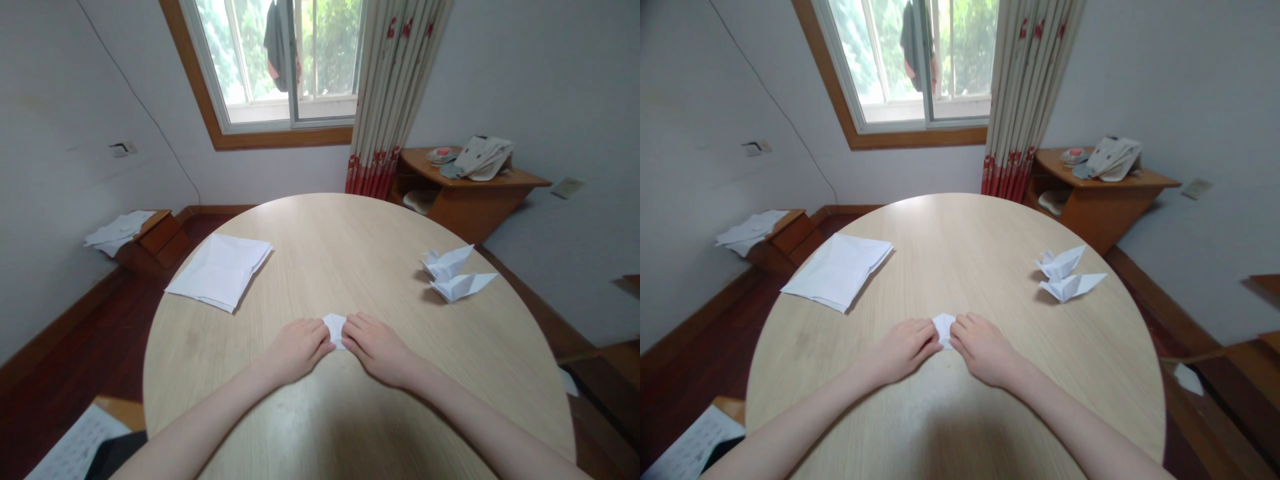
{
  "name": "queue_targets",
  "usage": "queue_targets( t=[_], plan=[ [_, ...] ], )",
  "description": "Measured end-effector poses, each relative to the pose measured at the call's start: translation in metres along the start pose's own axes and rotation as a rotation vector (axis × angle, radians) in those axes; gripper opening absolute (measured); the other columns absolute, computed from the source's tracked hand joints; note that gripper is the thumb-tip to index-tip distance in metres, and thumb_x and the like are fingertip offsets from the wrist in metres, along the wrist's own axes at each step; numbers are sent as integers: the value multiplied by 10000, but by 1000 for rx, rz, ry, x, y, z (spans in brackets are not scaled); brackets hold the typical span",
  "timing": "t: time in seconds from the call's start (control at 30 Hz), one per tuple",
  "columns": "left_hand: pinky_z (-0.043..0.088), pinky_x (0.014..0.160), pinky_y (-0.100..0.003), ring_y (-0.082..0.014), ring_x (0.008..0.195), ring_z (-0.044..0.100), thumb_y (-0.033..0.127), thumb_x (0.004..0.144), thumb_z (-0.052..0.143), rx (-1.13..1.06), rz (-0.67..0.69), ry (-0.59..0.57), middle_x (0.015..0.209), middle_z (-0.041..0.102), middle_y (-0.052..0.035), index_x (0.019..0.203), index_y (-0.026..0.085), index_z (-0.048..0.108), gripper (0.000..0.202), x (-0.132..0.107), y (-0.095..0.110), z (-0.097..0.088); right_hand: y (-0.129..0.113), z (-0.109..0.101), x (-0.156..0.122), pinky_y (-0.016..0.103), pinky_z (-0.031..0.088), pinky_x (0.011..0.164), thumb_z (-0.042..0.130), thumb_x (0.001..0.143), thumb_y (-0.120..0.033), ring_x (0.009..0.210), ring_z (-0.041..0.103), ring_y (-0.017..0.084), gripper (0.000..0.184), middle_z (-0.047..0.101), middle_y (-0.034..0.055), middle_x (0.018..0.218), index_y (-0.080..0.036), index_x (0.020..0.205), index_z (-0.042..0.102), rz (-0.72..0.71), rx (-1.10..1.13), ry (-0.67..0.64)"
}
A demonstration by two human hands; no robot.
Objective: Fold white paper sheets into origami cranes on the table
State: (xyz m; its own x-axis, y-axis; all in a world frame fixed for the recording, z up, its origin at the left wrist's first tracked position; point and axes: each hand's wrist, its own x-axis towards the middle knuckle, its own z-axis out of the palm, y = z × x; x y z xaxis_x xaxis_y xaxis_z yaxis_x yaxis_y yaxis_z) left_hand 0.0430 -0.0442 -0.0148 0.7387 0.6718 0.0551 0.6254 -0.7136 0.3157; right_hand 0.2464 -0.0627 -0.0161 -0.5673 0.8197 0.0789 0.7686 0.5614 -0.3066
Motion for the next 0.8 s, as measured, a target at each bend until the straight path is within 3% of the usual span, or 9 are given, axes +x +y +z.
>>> queue_targets(
  t=[0.23, 0.8],
  plan=[
    [409, 737, -350, -213, 826, 559, 299, 1005, 333, 57, -57, 58, 877, 605, -62, 881, 165, 539, 276, -1, 5, 7, -4, 3, 0, 337, 397, 698, 366, 965, -212, 777, 515, 212, 235, 592, 81, 835, -170, 826, 551, -15, -24, 54],
    [347, 720, -363, -220, 816, 572, 350, 975, 438, 155, -103, 34, 879, 625, -44, 849, 166, 544, 247, 0, 11, 1, -7, 4, 1, 330, 376, 702, 410, 936, -170, 807, 512, 216, 160, 583, 86, 877, -157, 854, 547, 30, -12, 37]
  ],
)
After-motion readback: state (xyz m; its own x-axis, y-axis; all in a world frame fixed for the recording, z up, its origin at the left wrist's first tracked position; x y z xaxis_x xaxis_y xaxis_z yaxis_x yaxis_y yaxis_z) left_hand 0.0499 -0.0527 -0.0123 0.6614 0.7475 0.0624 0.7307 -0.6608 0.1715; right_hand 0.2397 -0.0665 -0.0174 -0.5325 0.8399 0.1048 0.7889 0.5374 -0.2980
